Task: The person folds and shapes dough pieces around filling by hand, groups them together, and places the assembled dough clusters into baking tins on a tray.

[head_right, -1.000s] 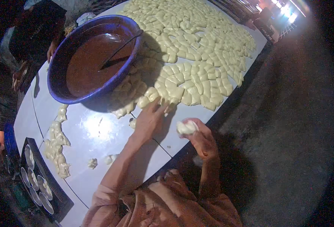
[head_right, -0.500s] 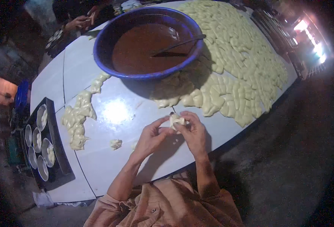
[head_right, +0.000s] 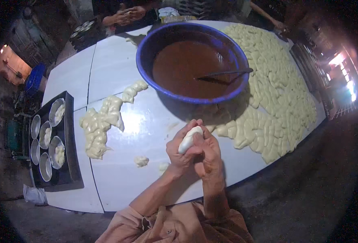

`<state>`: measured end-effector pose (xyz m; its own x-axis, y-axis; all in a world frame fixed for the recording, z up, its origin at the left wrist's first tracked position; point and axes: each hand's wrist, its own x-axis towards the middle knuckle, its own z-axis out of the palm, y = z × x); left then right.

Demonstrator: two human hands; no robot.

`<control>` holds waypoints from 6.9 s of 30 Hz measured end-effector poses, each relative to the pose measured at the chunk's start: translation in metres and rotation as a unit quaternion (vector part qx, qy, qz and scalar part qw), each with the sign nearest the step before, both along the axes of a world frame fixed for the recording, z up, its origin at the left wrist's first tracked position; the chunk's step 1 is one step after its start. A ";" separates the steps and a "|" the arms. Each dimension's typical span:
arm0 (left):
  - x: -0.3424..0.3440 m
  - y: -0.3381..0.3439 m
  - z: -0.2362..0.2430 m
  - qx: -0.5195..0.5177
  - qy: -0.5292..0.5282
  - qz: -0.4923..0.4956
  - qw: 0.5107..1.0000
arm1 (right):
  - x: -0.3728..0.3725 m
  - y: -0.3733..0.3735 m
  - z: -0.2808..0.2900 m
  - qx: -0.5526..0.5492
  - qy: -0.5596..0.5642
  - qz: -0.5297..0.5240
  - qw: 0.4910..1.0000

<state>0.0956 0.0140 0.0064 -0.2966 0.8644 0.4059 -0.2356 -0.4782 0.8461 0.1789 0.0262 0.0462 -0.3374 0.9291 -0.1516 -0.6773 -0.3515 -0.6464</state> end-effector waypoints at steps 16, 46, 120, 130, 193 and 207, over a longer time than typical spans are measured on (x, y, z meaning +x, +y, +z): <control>-0.097 -0.026 -0.011 -0.326 -0.028 -0.047 0.944 | -0.042 0.216 0.003 0.428 -0.699 0.318 0.476; -0.087 -0.046 -0.020 -0.293 -0.158 0.061 0.941 | -0.056 -0.010 -0.058 0.451 -0.530 -0.081 0.714; -0.145 -0.127 -0.007 -0.419 -0.033 0.041 0.907 | -0.076 -0.053 -0.063 0.195 -0.316 0.242 0.896; -0.131 -0.133 -0.005 -0.241 0.302 0.138 0.912 | -0.079 -0.053 -0.049 0.207 -0.388 0.250 0.863; -0.050 -0.037 -0.025 0.039 -0.016 0.055 0.998 | -0.049 -0.027 0.002 0.021 -0.046 0.103 0.993; -0.105 -0.058 -0.025 -0.327 0.003 -0.030 0.945 | -0.036 0.211 0.013 0.386 -0.658 0.181 0.620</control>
<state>-0.0094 -0.0435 -0.0189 -0.2381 0.9462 -0.2191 -0.2401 0.1613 0.9573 0.1431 0.2376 0.0592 -0.6015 0.7955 -0.0739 0.6490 0.4325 -0.6259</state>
